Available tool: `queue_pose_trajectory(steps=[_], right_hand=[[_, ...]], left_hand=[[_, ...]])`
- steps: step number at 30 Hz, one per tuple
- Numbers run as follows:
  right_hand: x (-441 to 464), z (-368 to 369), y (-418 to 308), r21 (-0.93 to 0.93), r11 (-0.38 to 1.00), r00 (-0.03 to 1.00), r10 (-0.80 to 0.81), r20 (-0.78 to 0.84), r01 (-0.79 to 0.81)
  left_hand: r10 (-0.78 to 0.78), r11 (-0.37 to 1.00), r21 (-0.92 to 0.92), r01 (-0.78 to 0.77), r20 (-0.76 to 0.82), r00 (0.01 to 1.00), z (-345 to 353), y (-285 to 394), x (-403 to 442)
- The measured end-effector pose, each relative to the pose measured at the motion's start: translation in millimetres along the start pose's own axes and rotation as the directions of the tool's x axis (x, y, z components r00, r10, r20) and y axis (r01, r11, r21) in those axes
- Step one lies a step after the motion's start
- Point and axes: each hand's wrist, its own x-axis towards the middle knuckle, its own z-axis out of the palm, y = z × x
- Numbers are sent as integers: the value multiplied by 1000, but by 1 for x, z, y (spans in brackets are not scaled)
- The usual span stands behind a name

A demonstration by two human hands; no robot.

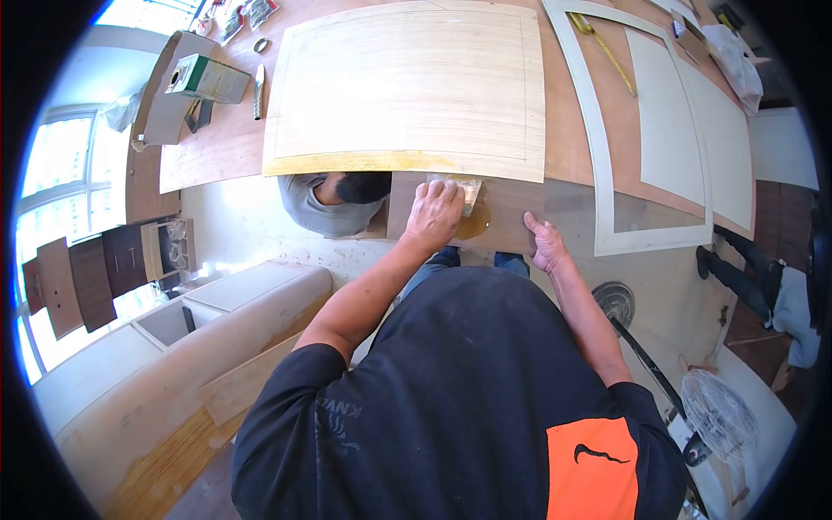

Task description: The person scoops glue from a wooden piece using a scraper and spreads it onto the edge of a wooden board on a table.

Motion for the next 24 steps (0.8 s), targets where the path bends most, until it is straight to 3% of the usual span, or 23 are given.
queue_pose_trajectory(steps=[5, 17, 24], right_hand=[[-5, 5, -10, 38, 999, 1000, 2, -16, -1], [2, -7, -3, -21, 1000, 999, -3, 53, 4], [5, -14, 2, -11, 999, 998, 37, 43, -36]], left_hand=[[21, 999, 30, -20, -34, 999, 2, -2, 13], [-80, 994, -65, 89, 124, 989, 2, -13, 31], [-57, 996, -60, 63, 94, 994, -3, -17, 17]])
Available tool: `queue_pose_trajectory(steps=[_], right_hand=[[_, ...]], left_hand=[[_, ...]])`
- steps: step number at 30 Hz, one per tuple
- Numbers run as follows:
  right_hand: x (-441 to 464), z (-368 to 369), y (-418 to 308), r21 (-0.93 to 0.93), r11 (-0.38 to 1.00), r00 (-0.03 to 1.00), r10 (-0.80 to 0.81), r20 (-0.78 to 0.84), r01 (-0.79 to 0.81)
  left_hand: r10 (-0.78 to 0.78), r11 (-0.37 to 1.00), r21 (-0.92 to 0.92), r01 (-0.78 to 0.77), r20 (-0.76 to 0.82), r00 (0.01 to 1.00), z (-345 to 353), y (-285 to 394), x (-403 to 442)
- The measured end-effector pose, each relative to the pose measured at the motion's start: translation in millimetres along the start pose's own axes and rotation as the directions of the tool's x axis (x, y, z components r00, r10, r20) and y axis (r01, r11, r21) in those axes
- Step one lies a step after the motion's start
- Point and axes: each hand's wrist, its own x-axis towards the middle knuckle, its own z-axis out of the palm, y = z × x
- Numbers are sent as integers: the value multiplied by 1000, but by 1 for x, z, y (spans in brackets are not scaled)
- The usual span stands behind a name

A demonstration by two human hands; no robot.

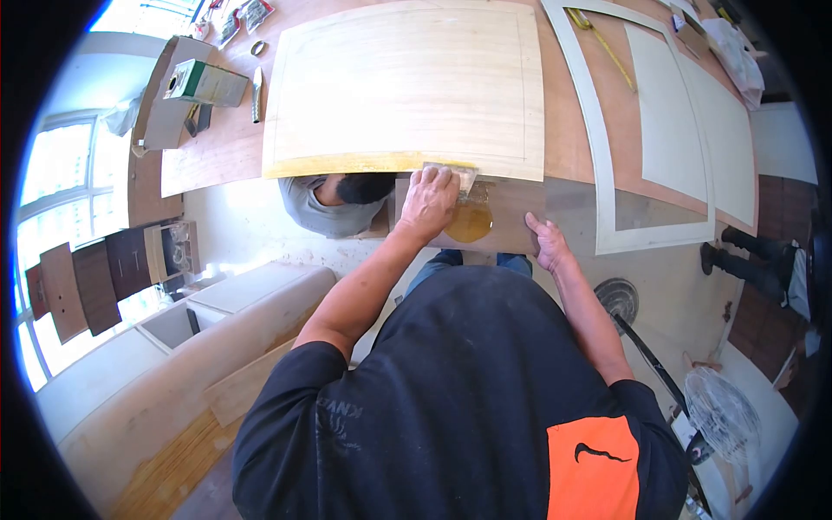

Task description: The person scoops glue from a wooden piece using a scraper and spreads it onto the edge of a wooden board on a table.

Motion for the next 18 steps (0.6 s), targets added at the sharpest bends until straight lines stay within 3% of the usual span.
queue_pose_trajectory(steps=[18], right_hand=[[2, 1, 2, -23, 999, 999, 37, -28, -37]], left_hand=[[18, 994, 112, -8, -87, 996, 18, -4, 4]])
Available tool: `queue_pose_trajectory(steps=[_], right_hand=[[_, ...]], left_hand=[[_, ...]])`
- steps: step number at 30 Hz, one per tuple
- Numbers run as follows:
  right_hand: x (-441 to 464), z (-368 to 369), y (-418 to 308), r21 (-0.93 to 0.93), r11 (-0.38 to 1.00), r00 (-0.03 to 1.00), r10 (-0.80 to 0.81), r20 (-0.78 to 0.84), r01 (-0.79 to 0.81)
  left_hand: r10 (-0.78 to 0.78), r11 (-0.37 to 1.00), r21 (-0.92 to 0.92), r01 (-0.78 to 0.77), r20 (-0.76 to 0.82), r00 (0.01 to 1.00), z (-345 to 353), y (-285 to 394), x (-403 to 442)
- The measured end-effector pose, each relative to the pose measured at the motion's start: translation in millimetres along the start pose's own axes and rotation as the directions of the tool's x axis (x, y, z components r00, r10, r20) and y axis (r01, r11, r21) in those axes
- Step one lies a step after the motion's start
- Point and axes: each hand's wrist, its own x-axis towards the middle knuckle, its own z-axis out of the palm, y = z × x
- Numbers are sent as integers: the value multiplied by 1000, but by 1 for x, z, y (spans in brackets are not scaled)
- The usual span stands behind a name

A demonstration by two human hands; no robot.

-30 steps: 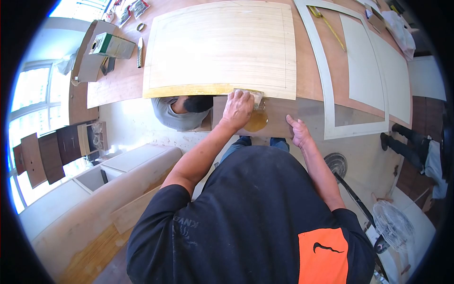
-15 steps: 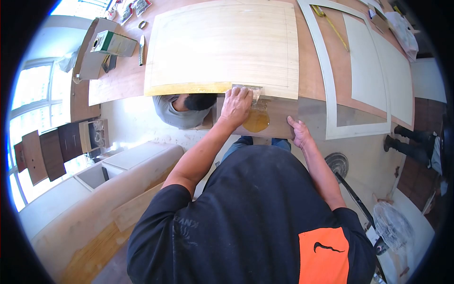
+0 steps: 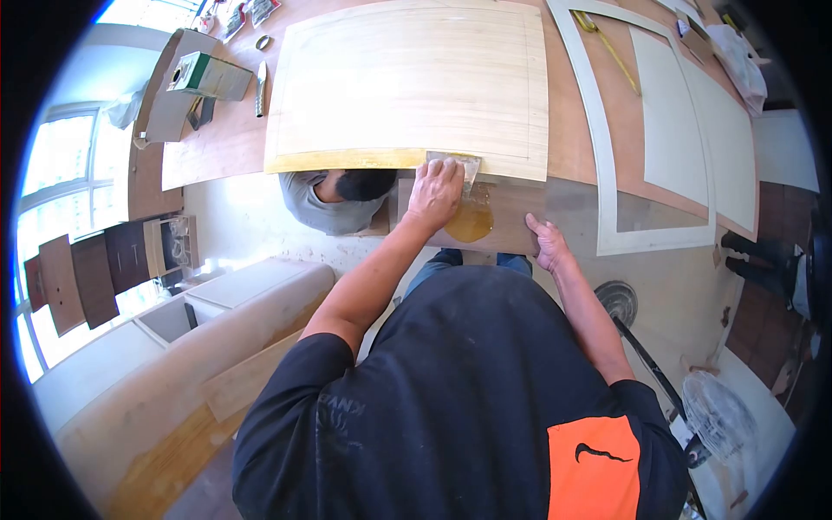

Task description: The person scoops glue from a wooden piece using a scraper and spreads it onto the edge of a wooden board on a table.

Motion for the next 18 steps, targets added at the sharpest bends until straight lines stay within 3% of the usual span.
queue_pose_trajectory(steps=[8, 11, 18], right_hand=[[-3, -1, -2, 25, 1000, 1000, -11, -1, 11], [-5, 3, -2, 3, 1000, 1000, -9, -23, 9], [5, -5, 4, 12, 1000, 998, 17, -62, -16]], left_hand=[[-33, 998, -44, 36, 66, 997, -7, 4, -15], [9, 1000, -15, -10, -20, 1000, -6, 3, -4], [-45, 999, -8, 46, 25, 999, 4, 3, -2]])
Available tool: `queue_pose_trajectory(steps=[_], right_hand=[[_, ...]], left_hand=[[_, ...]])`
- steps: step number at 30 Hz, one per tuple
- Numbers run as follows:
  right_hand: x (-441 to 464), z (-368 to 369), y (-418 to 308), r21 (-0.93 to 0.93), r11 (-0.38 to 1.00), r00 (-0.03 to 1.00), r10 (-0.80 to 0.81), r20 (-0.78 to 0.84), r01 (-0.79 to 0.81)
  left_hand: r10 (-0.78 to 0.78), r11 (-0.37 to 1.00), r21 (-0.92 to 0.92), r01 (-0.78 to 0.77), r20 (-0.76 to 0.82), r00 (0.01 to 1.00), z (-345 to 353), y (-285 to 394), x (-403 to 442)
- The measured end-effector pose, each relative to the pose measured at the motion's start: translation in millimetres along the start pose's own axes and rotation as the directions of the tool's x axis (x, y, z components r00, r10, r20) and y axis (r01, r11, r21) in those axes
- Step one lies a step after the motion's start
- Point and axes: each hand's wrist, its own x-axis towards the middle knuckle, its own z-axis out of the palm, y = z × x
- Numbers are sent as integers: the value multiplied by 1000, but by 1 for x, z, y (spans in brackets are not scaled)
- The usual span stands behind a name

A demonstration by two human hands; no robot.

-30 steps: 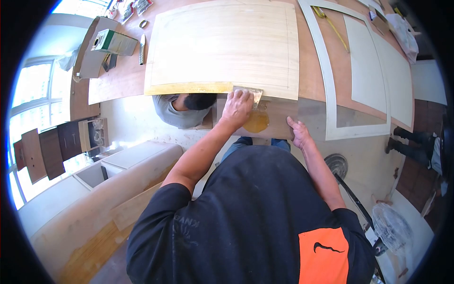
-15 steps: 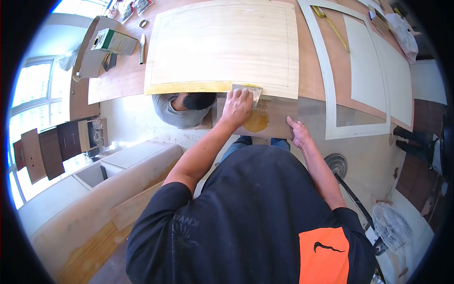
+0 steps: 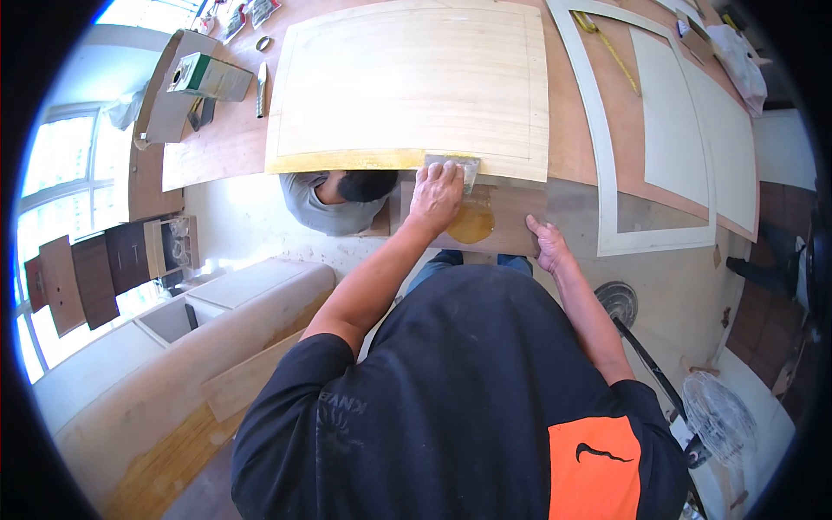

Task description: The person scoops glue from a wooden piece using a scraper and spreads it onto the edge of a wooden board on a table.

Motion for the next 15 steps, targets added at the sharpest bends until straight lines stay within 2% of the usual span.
queue_pose_trajectory(steps=[5, 8, 15], right_hand=[[4, -5, 2, 26, 1000, 999, -12, 30, 11], [1, 0, 0, 3, 1000, 1000, 1, -13, -1], [5, 1, 4, 12, 1000, 999, -9, 43, 8]], left_hand=[[0, 999, -34, -1, -24, 1000, -8, -1, -9], [14, 1000, -2, -14, -23, 1000, -13, 0, 1], [-25, 1000, 5, 25, -11, 1000, -1, -5, -4]])
